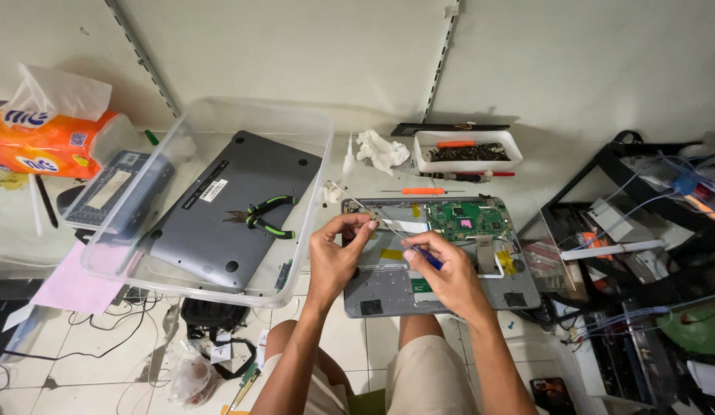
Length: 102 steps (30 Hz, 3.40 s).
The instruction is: The person uses a screwdriver to remove screws from the back panel of a disassembled laptop. They then use their hands to detach and remove a small internal component from the motherboard area.
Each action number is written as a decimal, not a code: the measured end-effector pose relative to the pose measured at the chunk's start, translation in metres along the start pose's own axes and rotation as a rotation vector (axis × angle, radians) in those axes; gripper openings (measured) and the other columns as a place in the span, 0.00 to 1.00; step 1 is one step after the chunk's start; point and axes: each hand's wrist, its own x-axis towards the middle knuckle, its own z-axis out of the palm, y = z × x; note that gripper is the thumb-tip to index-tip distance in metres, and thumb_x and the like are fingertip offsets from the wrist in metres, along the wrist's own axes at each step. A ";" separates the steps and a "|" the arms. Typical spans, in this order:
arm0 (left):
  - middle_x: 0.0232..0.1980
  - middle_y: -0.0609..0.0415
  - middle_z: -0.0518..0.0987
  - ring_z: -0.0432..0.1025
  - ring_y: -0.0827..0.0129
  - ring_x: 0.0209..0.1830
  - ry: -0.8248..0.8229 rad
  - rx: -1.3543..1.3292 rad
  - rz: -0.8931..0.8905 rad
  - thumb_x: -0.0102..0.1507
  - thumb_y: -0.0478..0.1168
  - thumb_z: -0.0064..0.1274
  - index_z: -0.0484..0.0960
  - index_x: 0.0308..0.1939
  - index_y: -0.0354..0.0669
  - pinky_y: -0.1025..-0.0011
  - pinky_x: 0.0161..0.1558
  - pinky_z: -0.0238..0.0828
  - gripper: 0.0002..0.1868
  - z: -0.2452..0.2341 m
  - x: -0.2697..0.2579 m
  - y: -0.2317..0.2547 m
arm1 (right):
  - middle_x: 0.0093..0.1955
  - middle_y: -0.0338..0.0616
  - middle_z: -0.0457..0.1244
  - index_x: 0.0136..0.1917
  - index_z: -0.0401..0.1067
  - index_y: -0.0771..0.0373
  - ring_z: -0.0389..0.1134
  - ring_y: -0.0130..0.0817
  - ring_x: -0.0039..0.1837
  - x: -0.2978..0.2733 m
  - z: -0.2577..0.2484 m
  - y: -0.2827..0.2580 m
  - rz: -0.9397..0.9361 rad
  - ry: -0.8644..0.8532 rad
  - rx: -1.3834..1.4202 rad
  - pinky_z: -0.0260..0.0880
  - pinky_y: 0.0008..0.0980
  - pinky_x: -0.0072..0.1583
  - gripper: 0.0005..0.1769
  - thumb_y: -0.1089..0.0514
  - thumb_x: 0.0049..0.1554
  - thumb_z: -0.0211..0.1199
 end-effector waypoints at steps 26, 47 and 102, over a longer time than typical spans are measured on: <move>0.23 0.51 0.78 0.68 0.68 0.23 0.032 0.128 0.161 0.61 0.35 0.56 0.85 0.34 0.43 0.72 0.31 0.67 0.04 0.001 -0.002 0.010 | 0.32 0.48 0.71 0.53 0.76 0.62 0.72 0.31 0.37 0.002 -0.002 0.013 0.004 -0.024 -0.028 0.71 0.32 0.44 0.11 0.60 0.58 0.60; 0.32 0.51 0.85 0.71 0.77 0.28 0.003 -0.109 0.021 0.61 0.33 0.57 0.85 0.38 0.42 0.75 0.36 0.71 0.03 -0.002 0.000 0.013 | 0.28 0.46 0.66 0.53 0.76 0.64 0.64 0.29 0.32 -0.004 -0.015 0.025 -0.102 0.154 0.049 0.64 0.25 0.38 0.12 0.61 0.61 0.54; 0.42 0.35 0.83 0.79 0.60 0.38 -0.080 -0.586 -0.226 0.62 0.33 0.53 0.80 0.50 0.30 0.68 0.40 0.80 0.14 -0.010 -0.009 0.001 | 0.34 0.55 0.66 0.51 0.68 0.69 0.70 0.35 0.32 -0.002 -0.039 0.043 -0.086 0.391 0.569 0.74 0.28 0.34 0.09 0.60 0.62 0.56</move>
